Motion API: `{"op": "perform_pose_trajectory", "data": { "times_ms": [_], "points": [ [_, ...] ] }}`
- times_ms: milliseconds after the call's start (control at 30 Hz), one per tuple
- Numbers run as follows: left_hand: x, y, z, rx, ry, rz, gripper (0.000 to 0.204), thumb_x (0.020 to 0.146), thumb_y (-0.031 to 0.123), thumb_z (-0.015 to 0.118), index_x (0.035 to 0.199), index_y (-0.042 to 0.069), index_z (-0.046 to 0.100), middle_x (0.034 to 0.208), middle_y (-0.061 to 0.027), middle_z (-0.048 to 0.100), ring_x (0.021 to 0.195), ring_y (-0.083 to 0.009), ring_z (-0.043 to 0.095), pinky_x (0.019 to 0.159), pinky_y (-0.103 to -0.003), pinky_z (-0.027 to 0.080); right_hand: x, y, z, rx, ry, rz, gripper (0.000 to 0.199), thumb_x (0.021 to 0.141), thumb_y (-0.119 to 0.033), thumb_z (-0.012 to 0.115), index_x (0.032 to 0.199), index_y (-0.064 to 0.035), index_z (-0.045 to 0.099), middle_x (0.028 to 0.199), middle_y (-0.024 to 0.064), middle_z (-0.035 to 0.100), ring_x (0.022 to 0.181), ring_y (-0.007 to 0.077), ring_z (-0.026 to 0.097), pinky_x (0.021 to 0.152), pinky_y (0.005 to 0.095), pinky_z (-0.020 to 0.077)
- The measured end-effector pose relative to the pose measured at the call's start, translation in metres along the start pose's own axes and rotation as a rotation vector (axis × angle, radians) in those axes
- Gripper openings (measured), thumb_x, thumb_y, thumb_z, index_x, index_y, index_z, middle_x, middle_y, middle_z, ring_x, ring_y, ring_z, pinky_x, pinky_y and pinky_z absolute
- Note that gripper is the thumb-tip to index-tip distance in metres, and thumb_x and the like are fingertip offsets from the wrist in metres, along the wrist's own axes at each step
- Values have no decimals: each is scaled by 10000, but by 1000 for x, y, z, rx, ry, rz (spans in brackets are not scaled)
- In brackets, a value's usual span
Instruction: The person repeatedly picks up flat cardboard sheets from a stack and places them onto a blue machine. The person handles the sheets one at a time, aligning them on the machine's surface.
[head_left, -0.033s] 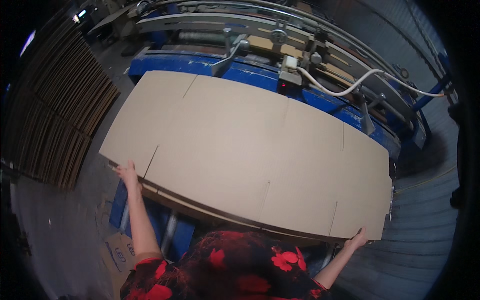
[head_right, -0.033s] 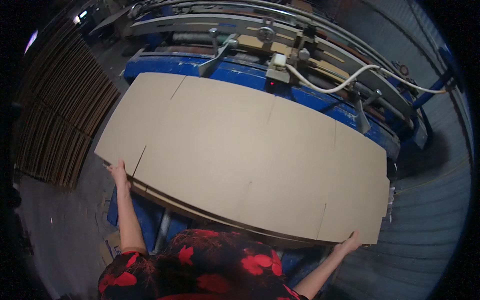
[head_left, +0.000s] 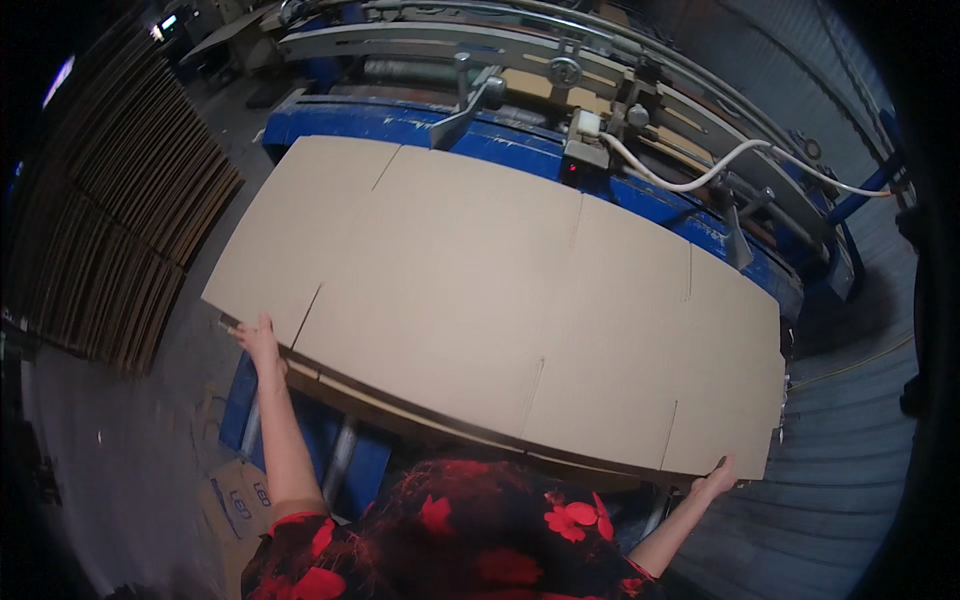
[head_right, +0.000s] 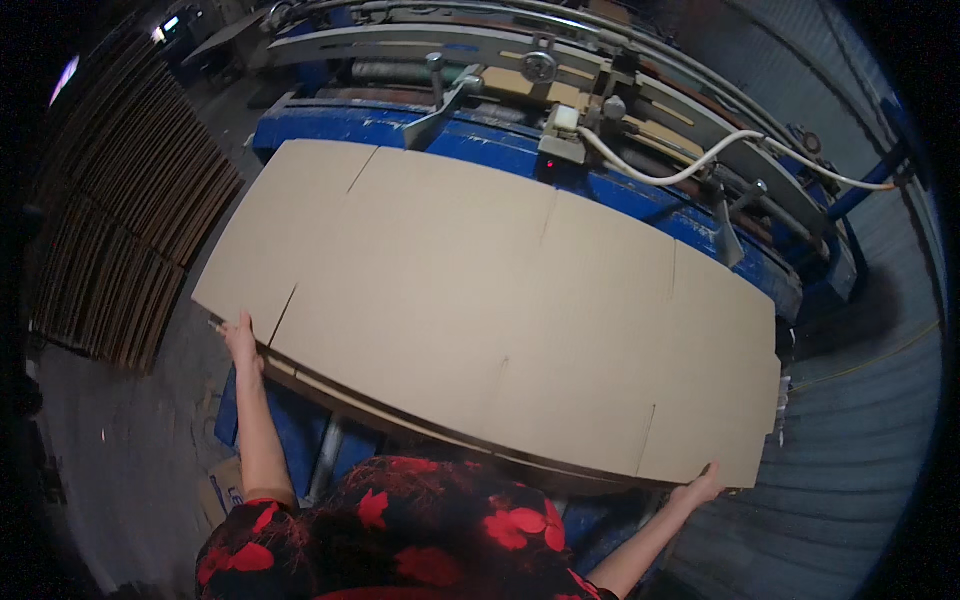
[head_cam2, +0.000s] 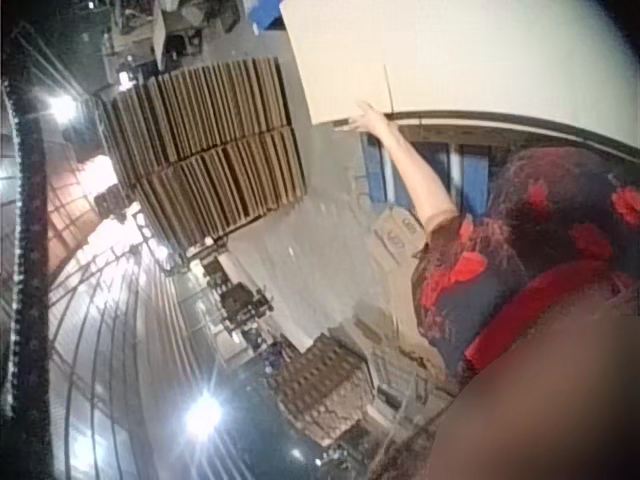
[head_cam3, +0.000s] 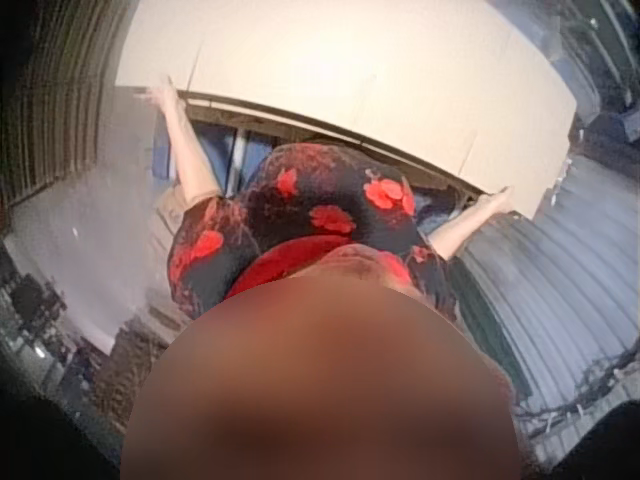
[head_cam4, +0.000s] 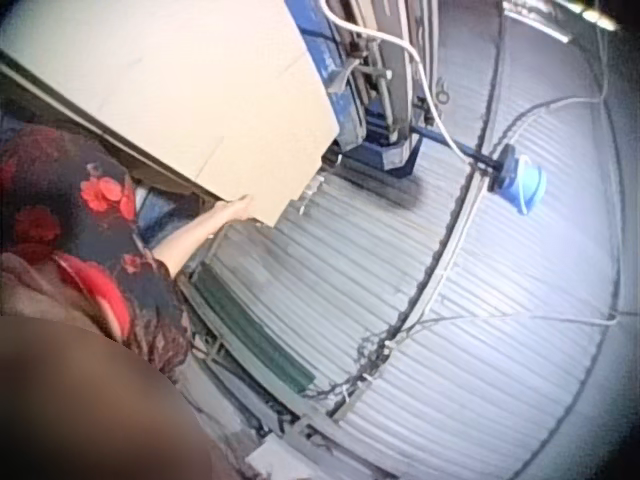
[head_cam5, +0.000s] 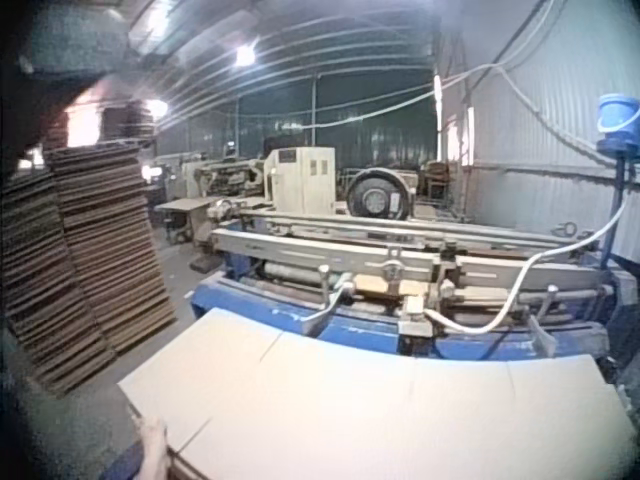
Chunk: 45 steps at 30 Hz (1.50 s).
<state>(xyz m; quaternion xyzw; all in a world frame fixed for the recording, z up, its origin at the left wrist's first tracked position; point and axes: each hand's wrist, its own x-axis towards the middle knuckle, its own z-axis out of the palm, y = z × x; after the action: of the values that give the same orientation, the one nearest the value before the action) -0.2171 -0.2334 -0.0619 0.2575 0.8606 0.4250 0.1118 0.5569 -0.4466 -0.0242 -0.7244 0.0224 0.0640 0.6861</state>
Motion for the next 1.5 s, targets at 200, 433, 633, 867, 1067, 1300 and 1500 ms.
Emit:
{"op": "perform_pose_trajectory", "data": {
  "times_ms": [200, 433, 633, 867, 1067, 1300, 1500],
  "points": [
    [-19, 66, -38, -411, -48, 172, 694, 927, 217, 528, 1447, -32, 141, 1493, -219, 200, 1364, -301, 241, 1111, -401, 223, -2, -31, 6, 150, -174, 8, 475, 874, -163, 549, 1319, -51, 427, 1270, 129, 473, 1103, 247, 495, 890, 405, 469],
    [-7, 142, -68, -971, -315, 303, 643, 897, -16, 527, 1444, 53, 196, 1416, -135, 364, 1266, -263, 389, 1078, -394, 320, -25, -48, 8, 398, 47, -492, 389, 792, 41, 619, 1126, -10, 427, 1101, 149, 551, 1037, 259, 534, 890, 403, 480],
    [44, 136, -71, -1143, -580, -161, 488, 882, 20, 572, 1330, -20, 382, 1313, -130, 472, 1195, -256, 464, 1041, -394, 359, -38, -51, 9, 727, -331, 251, 435, 777, 8, 639, 1198, -14, 535, 1166, 122, 576, 1028, 262, 583, 906, 403, 480],
    [-51, 81, -107, -782, -750, 283, 508, 833, 46, 630, 1275, -80, 415, 1257, -149, 499, 1084, -238, 531, 949, -375, 417, -84, -75, -57, -10, -486, -314, 370, 834, 12, 575, 1198, 43, 518, 1130, 143, 585, 1037, 245, 572, 897, 382, 476],
    [-147, 63, -36, -107, -778, 1073, 488, 856, 48, 582, 1329, 38, 463, 1338, -159, 487, 1224, -309, 475, 1007, -386, 390, -122, -44, -31, -819, -899, -1144, 626, 672, 97, 561, 1255, -130, 570, 1316, 128, 509, 1239, 343, 446, 1014, 422, 373],
    [-166, 129, 41, 62, -542, 1548, 623, 727, -81, 530, 1324, 93, 492, 1368, -163, 458, 1274, -386, 410, 1040, -472, 342, -102, -26, 67, -912, -850, -1457, 524, 755, 35, 493, 1242, -140, 573, 1264, 124, 538, 1207, 366, 446, 998, 495, 353],
    [-189, 139, 65, 130, -543, 1618, 665, 716, -126, 501, 1328, 135, 493, 1398, -142, 428, 1307, -394, 365, 1011, -601, 303, -65, -34, 104, -932, -824, -1413, 591, 709, 93, 520, 1251, -140, 563, 1273, 130, 536, 1225, 343, 446, 1023, 463, 341]
  ]
}}
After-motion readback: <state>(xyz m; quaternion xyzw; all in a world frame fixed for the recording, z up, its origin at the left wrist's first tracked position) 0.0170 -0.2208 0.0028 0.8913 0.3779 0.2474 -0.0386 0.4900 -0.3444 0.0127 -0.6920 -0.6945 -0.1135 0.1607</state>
